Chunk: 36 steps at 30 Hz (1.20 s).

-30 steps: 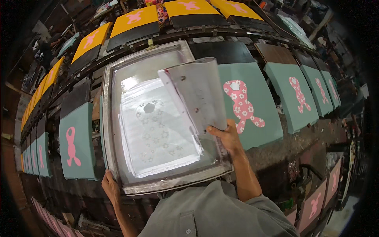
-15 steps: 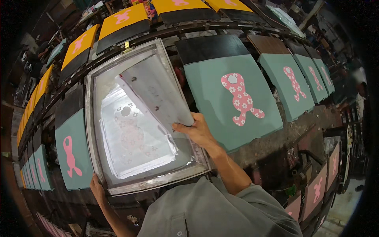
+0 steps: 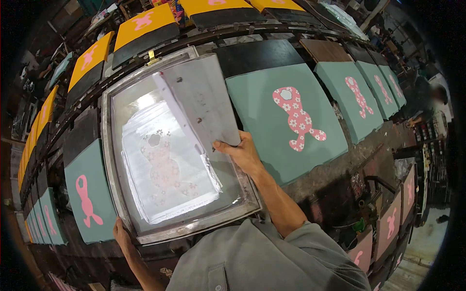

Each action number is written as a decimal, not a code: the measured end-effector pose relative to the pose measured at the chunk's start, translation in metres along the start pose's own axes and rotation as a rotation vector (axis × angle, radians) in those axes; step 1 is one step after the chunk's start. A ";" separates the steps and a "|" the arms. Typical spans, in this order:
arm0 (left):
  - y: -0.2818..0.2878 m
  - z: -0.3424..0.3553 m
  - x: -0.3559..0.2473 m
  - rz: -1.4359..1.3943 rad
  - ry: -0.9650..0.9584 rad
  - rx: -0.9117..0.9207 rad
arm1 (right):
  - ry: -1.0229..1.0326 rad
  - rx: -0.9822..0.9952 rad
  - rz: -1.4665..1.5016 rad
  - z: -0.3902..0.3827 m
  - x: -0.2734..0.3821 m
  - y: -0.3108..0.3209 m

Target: Manually applying white ink using a squeegee over a bunny stencil on multiple green fabric panels.

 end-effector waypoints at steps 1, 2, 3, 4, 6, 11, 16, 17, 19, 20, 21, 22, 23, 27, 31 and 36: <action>-0.005 0.000 0.008 -0.054 0.109 -0.053 | 0.001 0.005 -0.007 0.001 -0.003 0.000; -0.008 -0.001 0.016 -0.109 0.217 -0.104 | 0.004 -0.022 0.012 0.002 -0.004 0.003; -0.008 -0.002 0.018 -0.118 0.219 -0.102 | 0.006 -0.048 0.030 0.003 -0.007 0.007; -0.015 -0.002 0.021 -0.137 0.234 0.000 | 0.027 -0.081 0.099 0.006 -0.014 0.014; -0.022 -0.006 0.022 -0.165 0.250 0.099 | 0.054 -0.086 0.029 0.011 -0.020 0.021; -0.033 -0.008 0.000 -0.268 0.273 0.149 | 0.093 -0.101 -0.056 0.017 -0.026 0.030; -0.034 0.002 -0.003 -0.136 0.203 0.186 | 0.092 -0.112 -0.098 0.018 -0.022 0.032; -0.034 0.000 -0.006 -0.121 0.187 0.204 | 0.101 -0.137 -0.077 0.017 -0.020 0.034; -0.034 0.003 0.002 -0.119 0.175 0.143 | 0.107 -0.161 -0.060 0.015 -0.019 0.035; -0.035 0.003 -0.002 -0.125 0.164 0.159 | 0.137 -0.176 -0.049 0.014 -0.017 0.035; -0.037 0.003 -0.006 -0.129 0.151 0.177 | 0.166 -0.193 -0.037 0.013 -0.015 0.036; -0.035 0.002 -0.005 -0.128 0.157 0.173 | 0.161 -0.190 -0.037 0.013 -0.016 0.033; -0.034 0.002 -0.006 -0.126 0.152 0.174 | 0.152 -0.220 -0.026 0.014 -0.018 0.033; -0.035 0.004 -0.001 -0.161 0.147 0.160 | 0.131 -0.255 -0.010 0.016 -0.021 0.037; -0.039 0.013 0.008 -0.147 0.141 0.226 | 0.110 -0.245 -0.018 0.015 -0.018 0.037; -0.030 0.032 -0.018 0.110 0.051 0.068 | 0.063 -0.128 0.004 0.019 -0.023 0.039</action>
Point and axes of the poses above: each hand's wrist, its own z-axis towards the middle knuckle, its own y-axis out of the back of the hand, x = y × z, the point moved 7 cm from there along z, towards the middle knuckle, and after that the axes turned 12 degrees about z, right-handed, at the moved point
